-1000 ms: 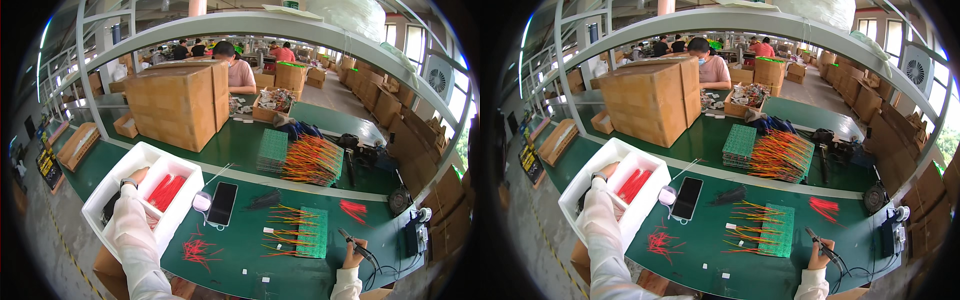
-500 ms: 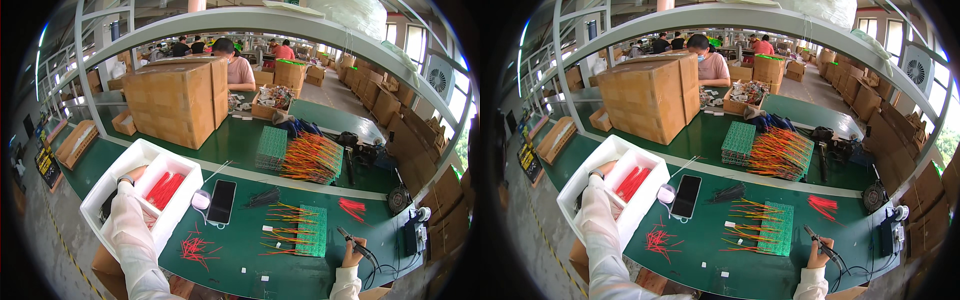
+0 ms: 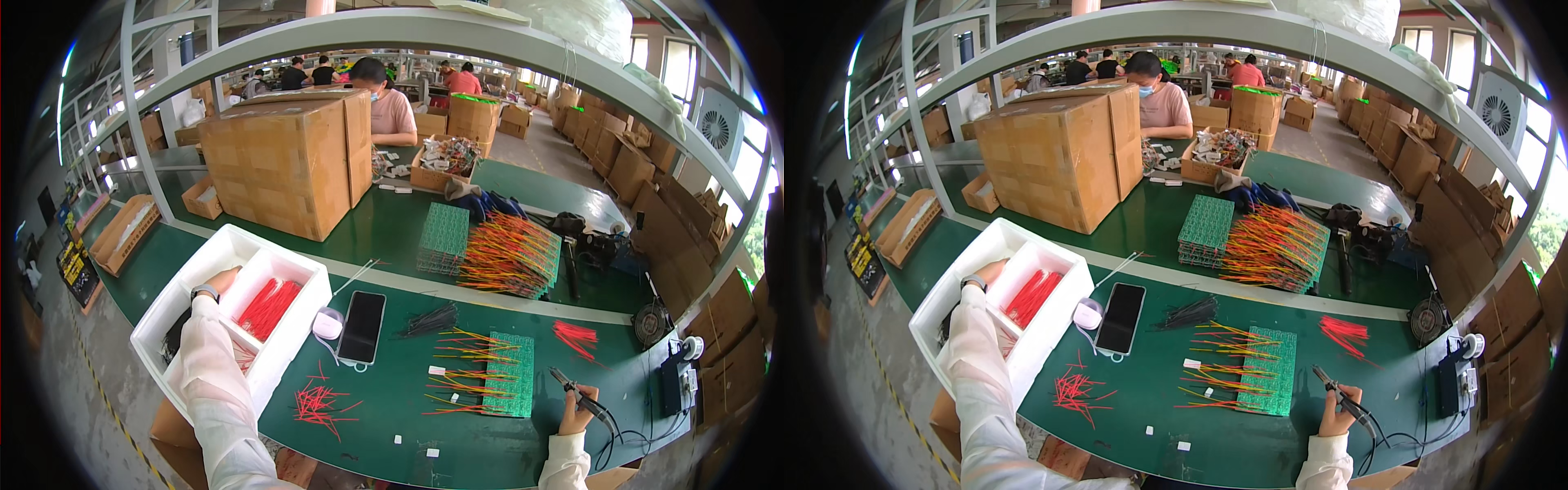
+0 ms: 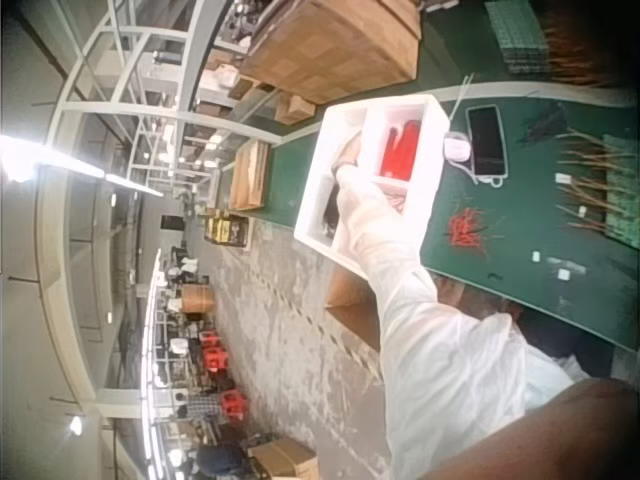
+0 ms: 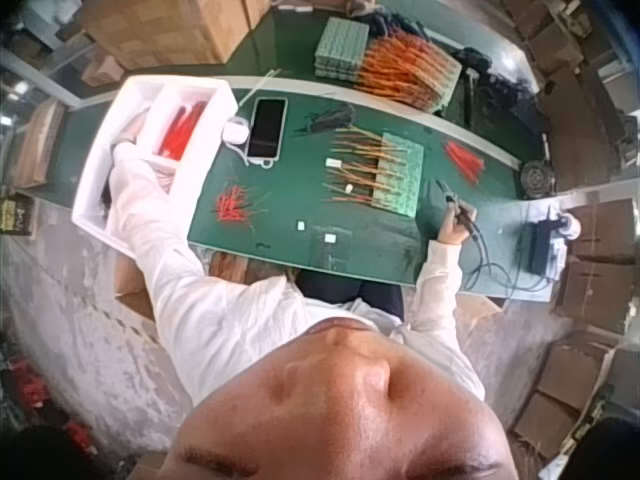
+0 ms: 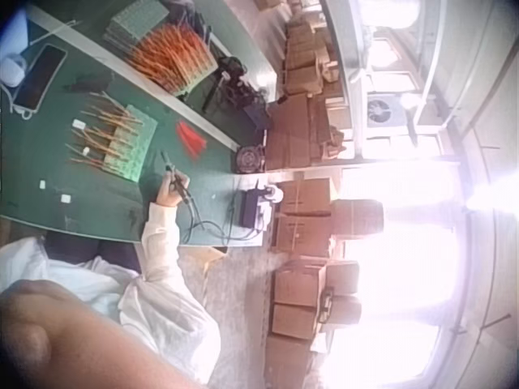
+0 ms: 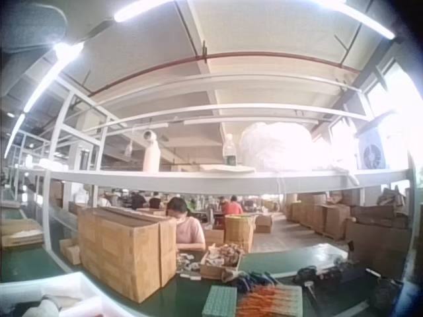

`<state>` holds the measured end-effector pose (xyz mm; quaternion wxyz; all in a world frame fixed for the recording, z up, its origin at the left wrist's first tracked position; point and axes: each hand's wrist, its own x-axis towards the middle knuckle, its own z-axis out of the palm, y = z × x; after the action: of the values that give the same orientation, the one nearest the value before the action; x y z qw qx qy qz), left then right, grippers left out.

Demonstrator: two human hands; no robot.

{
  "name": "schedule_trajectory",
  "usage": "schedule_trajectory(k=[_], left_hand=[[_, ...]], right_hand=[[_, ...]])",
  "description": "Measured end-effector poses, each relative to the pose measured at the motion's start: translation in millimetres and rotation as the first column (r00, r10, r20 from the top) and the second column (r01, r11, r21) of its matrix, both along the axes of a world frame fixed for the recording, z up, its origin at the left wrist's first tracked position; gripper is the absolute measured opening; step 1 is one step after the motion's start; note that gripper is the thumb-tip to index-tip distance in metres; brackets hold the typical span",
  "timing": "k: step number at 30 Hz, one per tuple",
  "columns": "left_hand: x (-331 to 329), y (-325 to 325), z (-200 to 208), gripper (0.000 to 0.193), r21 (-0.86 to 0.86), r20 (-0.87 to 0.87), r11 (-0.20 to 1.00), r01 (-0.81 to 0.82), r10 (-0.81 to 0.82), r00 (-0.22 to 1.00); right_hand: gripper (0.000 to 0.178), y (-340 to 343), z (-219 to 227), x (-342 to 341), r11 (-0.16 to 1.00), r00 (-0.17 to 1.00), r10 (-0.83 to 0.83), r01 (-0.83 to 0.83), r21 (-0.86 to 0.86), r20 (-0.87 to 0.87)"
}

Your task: The person retrieves wires and solders them onto circuit boards using a soldering iron.

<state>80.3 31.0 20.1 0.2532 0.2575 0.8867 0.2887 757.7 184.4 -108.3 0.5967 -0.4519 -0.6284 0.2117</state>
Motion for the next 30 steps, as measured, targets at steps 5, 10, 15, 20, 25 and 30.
schedule_trajectory(k=[5, 10, 15, 20, 25, 30], left_hand=[[-19, 1, -16, 0.054, 0.028, 0.060, 0.997, -0.066, 0.064, 0.996], [-10, 1, -10, 0.054, 0.100, 0.151, 0.995, -0.026, 0.011, 0.989], [-17, 3, -18, 0.053, 0.098, 0.116, 0.995, -0.027, 0.015, 0.993], [-28, 1, -25, 0.053, 0.097, 0.067, 0.995, -0.037, 0.030, 0.997], [-23, 1, -23, 0.050, 0.085, 0.030, 0.994, -0.062, 0.060, 0.998], [-13, -2, -13, 0.046, 0.134, 0.081, 0.990, -0.043, 0.033, 0.996]], right_hand=[[0.017, 1, -1, 2, 1.000, 0.999, 0.017, -0.017, 0.002, 0.031], [0.016, -1, 4, -4, 1.000, 0.999, -0.028, 0.027, -0.005, -0.023], [0.016, 2, -3, 2, 1.000, 0.999, 0.004, -0.004, 0.001, 0.046], [0.016, -1, 3, -5, 1.000, 1.000, -0.022, 0.022, -0.018, -0.015], [0.016, -1, 3, -5, 1.000, 0.999, -0.004, 0.003, -0.022, -0.041], [0.017, 1, -2, 0, 1.000, 1.000, 0.015, -0.014, -0.019, 0.015]])
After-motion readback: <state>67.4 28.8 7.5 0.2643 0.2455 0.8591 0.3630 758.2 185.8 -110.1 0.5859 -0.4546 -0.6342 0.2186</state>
